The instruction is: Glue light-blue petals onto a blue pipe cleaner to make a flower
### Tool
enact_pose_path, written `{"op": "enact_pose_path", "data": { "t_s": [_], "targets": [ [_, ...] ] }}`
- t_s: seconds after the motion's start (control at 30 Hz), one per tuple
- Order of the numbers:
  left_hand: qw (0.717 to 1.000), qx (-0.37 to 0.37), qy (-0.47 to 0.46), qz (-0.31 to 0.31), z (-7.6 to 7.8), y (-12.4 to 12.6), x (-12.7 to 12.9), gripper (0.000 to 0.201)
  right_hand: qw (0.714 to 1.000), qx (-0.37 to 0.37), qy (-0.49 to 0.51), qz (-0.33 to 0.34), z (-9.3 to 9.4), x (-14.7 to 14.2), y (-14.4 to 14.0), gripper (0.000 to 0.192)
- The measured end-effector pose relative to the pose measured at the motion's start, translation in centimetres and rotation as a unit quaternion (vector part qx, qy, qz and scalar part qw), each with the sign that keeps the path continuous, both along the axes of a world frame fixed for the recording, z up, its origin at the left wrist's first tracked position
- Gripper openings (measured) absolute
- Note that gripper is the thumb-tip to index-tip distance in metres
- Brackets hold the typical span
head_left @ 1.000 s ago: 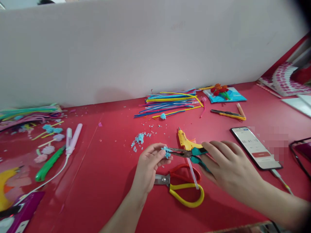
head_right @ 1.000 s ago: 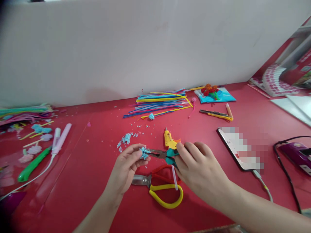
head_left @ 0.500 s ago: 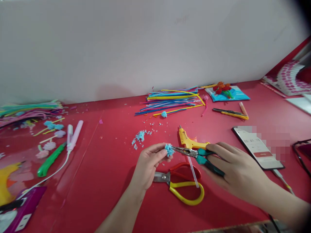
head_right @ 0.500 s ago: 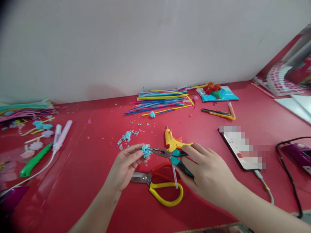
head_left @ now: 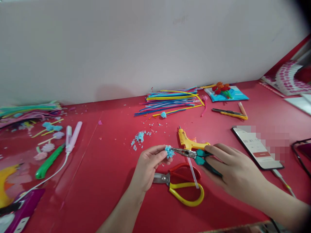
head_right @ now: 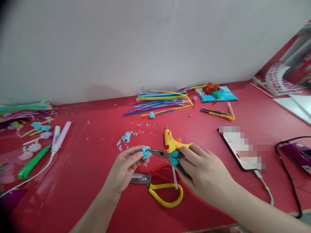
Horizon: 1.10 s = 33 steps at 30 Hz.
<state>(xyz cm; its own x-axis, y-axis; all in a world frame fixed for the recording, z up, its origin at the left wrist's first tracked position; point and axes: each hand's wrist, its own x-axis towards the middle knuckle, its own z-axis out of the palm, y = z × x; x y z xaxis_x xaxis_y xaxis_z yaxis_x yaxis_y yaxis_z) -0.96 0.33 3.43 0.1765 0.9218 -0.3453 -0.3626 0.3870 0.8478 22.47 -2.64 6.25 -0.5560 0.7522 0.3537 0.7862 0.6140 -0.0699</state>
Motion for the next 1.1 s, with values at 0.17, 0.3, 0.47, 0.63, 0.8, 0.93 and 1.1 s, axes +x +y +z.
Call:
{"op": "enact_pose_path", "data": {
  "t_s": [0.17,0.3,0.47,0.63,0.8,0.93,1.1],
  "targets": [
    [1.0,-0.01,-0.017,-0.012,0.0,0.0,0.0,0.013,0.996,0.05,-0.069,0.008,-0.5,0.1,-0.1,0.022],
    [0.999,-0.016,-0.034,-0.026,0.1,0.0,-0.1,0.009,0.989,0.096,-0.11,0.014,-1.1,0.6,-0.4,0.017],
    [0.997,-0.021,-0.05,-0.055,0.2,0.0,-0.3,0.01,0.983,0.134,-0.126,0.026,-1.1,0.9,-0.7,0.021],
    [0.995,-0.035,-0.061,-0.066,0.1,0.2,-0.3,0.013,0.98,0.146,-0.129,0.031,-0.9,0.8,-0.8,0.026],
    [0.995,-0.032,-0.066,-0.063,-0.2,0.2,-0.3,0.014,0.989,0.119,-0.09,-0.006,-1.4,0.3,-0.9,0.018],
    [0.998,-0.003,-0.047,-0.039,-0.3,0.1,-0.2,0.022,0.993,0.095,-0.058,-0.04,-1.4,-0.4,-1.2,0.021],
    [0.999,0.007,-0.052,-0.005,-0.4,0.2,-0.2,0.017,0.994,0.089,-0.027,-0.056,-1.1,-0.9,-1.2,0.02]
  ]
}}
